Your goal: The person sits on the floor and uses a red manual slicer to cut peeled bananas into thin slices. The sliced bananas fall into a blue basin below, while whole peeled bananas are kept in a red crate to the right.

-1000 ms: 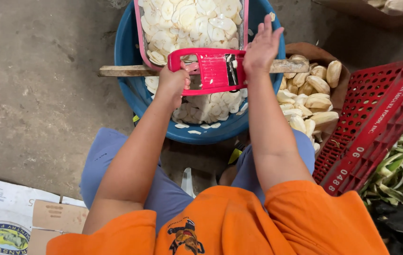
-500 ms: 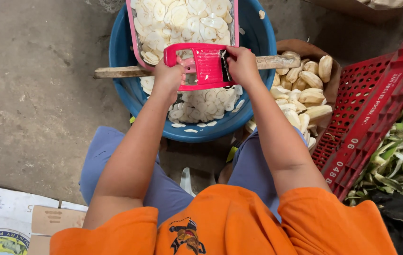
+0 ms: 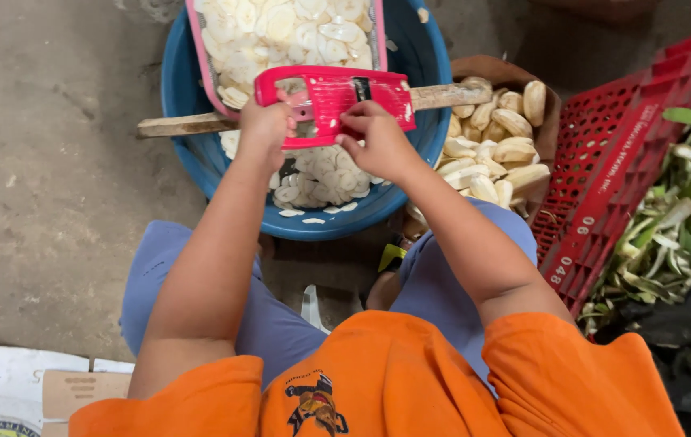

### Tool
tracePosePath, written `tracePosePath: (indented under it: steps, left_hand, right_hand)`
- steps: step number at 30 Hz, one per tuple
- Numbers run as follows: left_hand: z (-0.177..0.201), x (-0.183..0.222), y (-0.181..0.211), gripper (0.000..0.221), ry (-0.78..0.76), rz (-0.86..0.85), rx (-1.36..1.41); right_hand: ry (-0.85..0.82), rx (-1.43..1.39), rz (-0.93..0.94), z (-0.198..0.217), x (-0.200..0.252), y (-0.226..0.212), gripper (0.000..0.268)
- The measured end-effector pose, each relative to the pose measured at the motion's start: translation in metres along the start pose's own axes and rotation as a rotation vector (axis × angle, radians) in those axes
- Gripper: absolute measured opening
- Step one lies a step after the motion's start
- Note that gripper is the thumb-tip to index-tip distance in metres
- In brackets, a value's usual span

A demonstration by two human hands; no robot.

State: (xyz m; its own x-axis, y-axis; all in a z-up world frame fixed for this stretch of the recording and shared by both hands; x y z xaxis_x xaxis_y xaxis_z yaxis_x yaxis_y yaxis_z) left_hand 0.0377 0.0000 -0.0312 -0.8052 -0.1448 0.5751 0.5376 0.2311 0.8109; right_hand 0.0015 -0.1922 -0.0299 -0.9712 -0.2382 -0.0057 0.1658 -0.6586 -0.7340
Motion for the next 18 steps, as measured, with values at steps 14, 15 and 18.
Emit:
tracePosePath:
  steps: [14, 15, 18]
  left_hand:
    - [-0.007, 0.021, 0.022, 0.031, 0.004, 0.005, 0.057]
    - [-0.007, 0.024, 0.024, 0.031, 0.009, 0.004, 0.057]
    - [-0.008, 0.028, 0.027, 0.029, 0.02, -0.008, 0.036]
  right_hand:
    - [-0.169, -0.074, 0.045, 0.017, -0.009, 0.017, 0.017]
    - [-0.173, -0.076, 0.049, 0.019, -0.01, 0.014, 0.017]
    - [-0.212, -0.147, 0.068, 0.021, -0.014, 0.008, 0.019]
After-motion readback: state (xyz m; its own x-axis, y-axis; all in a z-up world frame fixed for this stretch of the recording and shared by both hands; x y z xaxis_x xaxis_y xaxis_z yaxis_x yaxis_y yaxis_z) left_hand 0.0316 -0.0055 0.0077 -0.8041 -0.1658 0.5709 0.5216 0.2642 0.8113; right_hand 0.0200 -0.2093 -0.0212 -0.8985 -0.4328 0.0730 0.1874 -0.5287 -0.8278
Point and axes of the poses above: each hand's wrist, its own x-axis away from the middle knuckle, its own z-axis out of the back of the hand, y = z × x, the point moved 4 cm from there along -x, towards the middle knuckle, and after that the axes turned 2 degrees about -y, right-handed, at the moved point
